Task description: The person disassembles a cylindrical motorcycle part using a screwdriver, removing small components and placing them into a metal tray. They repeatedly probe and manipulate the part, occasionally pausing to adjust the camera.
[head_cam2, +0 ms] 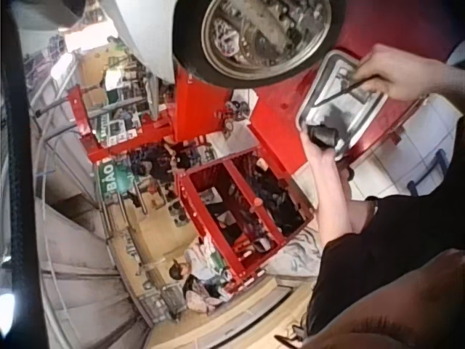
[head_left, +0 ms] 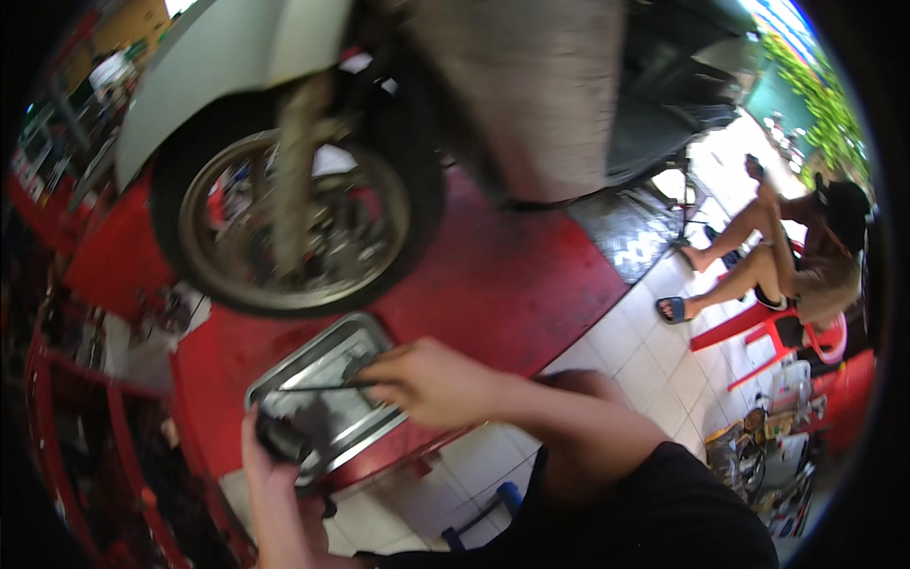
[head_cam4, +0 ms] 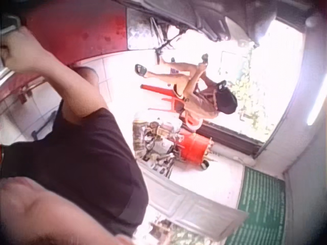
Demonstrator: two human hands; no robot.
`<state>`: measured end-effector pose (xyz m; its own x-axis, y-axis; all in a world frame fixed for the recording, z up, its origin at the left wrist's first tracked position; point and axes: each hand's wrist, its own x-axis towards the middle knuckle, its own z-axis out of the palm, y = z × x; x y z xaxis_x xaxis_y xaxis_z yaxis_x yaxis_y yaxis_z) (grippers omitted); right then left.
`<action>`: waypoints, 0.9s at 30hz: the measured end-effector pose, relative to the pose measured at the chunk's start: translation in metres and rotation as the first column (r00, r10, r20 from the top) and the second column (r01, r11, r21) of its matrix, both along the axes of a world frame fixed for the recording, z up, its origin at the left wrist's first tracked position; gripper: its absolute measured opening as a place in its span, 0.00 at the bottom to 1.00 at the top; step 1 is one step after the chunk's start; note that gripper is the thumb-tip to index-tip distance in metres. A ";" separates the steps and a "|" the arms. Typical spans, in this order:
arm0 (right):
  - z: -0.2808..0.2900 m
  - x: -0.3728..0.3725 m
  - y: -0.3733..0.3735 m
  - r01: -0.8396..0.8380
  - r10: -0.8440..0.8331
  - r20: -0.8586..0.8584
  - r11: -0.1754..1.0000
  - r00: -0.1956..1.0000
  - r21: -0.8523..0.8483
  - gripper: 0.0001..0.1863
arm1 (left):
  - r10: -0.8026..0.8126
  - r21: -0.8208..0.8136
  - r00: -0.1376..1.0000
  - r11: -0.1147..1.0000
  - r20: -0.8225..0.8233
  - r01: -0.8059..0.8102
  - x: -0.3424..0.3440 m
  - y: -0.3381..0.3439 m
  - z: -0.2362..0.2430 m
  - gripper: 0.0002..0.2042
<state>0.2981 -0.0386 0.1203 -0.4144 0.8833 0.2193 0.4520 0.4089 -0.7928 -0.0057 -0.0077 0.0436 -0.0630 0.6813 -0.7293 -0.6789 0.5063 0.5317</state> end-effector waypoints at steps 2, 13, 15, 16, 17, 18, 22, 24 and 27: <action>0.011 0.002 0.002 -0.106 0.059 -0.198 0.966 0.979 -0.236 0.17 | 0.039 0.004 0.999 0.999 0.012 -0.039 -0.011 -0.001 -0.003 0.13; 0.002 -0.023 0.006 -0.166 0.145 -0.082 0.865 0.986 -0.473 0.17 | 0.167 -0.006 0.985 0.986 0.040 -0.167 -0.026 -0.009 0.024 0.14; 0.024 -0.035 -0.007 -0.281 0.104 -0.307 0.732 0.946 -0.621 0.19 | 0.154 0.010 0.988 0.988 0.010 -0.154 -0.028 -0.011 0.021 0.14; 0.038 -0.043 -0.012 -0.337 0.020 -0.399 0.575 0.917 -0.745 0.20 | 0.092 0.043 0.996 0.995 -0.010 -0.092 -0.030 -0.013 0.023 0.14; 0.034 -0.052 -0.019 -0.394 0.062 -0.459 0.620 0.886 -0.678 0.21 | 0.103 0.038 0.995 0.994 -0.008 -0.102 -0.037 -0.016 0.020 0.14; 0.035 -0.057 -0.021 -0.439 0.116 -0.503 0.676 0.856 -0.591 0.22 | 0.113 0.058 0.994 0.992 0.007 -0.113 -0.039 -0.015 0.023 0.14; 0.041 -0.060 -0.020 -0.455 0.117 -0.525 0.676 0.843 -0.580 0.25 | 0.095 0.046 0.995 0.995 -0.017 -0.094 -0.033 -0.032 0.035 0.14; 0.035 -0.059 -0.015 -0.438 0.099 -0.511 0.667 0.854 -0.602 0.25 | 0.121 0.024 0.992 0.992 -0.015 -0.121 -0.034 -0.030 0.030 0.14; 0.024 -0.053 -0.010 -0.411 0.085 -0.481 0.658 0.873 -0.631 0.23 | 0.120 -0.011 0.992 0.993 -0.027 -0.120 -0.030 -0.025 0.025 0.15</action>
<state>0.2447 -0.0484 0.1445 -0.6676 0.7098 -0.2248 0.0182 -0.2863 -0.9580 -0.0361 -0.0331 0.0685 -0.1631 0.6583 -0.7348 -0.7209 0.4289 0.5443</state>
